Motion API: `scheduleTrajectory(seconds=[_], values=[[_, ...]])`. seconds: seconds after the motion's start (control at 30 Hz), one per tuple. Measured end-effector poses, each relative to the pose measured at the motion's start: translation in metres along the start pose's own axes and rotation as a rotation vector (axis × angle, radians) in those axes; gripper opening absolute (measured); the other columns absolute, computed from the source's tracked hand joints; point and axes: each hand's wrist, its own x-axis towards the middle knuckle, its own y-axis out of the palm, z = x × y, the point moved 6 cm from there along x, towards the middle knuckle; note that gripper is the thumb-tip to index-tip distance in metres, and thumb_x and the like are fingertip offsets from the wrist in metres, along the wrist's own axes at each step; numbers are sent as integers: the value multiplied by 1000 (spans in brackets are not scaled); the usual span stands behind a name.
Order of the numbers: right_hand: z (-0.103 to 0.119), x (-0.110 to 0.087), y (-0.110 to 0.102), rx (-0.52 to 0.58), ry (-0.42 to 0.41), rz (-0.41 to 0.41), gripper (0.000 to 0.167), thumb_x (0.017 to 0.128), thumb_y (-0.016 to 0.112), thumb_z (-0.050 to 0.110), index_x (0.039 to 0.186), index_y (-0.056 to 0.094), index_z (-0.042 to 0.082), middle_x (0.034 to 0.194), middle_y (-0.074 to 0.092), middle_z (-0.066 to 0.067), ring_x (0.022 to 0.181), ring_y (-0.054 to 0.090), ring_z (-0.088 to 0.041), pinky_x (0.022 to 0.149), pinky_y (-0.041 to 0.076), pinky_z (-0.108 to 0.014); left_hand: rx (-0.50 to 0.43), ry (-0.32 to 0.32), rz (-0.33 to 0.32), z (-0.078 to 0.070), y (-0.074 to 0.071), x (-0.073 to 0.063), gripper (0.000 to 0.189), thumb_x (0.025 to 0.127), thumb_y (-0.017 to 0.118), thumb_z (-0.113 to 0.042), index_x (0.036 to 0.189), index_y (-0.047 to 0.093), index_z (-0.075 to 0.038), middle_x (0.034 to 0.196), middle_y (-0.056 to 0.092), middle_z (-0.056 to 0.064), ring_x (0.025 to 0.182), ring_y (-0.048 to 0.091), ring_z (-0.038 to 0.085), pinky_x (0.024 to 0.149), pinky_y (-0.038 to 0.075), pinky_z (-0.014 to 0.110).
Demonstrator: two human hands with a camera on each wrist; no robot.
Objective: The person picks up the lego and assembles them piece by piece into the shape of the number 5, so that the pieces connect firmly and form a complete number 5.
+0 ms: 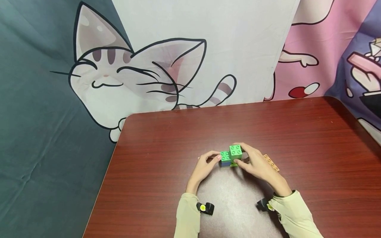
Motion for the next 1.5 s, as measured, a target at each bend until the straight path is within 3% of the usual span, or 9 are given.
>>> scheduleTrajectory(seconds=[0.2, 0.43, 0.6, 1.0, 1.27, 1.5], values=[[0, 0, 2, 8, 6, 9, 49, 76, 73, 3, 121, 53, 5, 102, 61, -5, 79, 56, -15, 58, 50, -30, -19, -30, -28, 1, -1, 0, 22, 92, 58, -15, 106, 66, 0, 98, 67, 11, 87, 59, 18, 76, 45, 28], [-2, 0, 3, 20, 28, 15, 50, 78, 72, 3, 123, 52, 7, 99, 60, -4, 68, 57, -14, 54, 49, -26, -22, -41, -35, -1, -1, 2, 20, 91, 58, -13, 103, 67, 0, 96, 66, 10, 85, 58, 14, 75, 45, 26], [-2, 1, 3, 12, 21, 17, 50, 78, 72, 3, 124, 52, 7, 102, 60, -6, 70, 57, -15, 55, 50, -27, -31, -51, -34, 0, -1, 2, 19, 91, 58, -13, 103, 67, -1, 95, 66, 9, 83, 57, 11, 74, 45, 25], [-2, 1, 1, -6, -7, 6, 49, 75, 74, 4, 119, 54, 3, 97, 60, -5, 69, 56, -18, 54, 49, -27, -61, -38, -46, 2, 0, 5, 18, 90, 59, -11, 101, 68, 1, 89, 66, 6, 79, 55, 6, 72, 44, 25], [-5, -2, 2, 19, -16, 4, 48, 75, 74, 5, 119, 54, 4, 97, 61, -3, 67, 57, -17, 54, 48, -26, -62, -25, -47, 1, 1, 5, 18, 90, 59, -9, 100, 67, 2, 88, 65, 10, 79, 56, 17, 70, 44, 25], [-9, -3, 3, 36, 1, 8, 47, 76, 73, 5, 119, 55, 5, 98, 61, -3, 73, 57, -14, 54, 50, -26, -62, -13, -36, 0, 1, 5, 18, 90, 59, -10, 100, 67, 2, 80, 58, 26, 62, 41, 7, 58, 33, 20]])
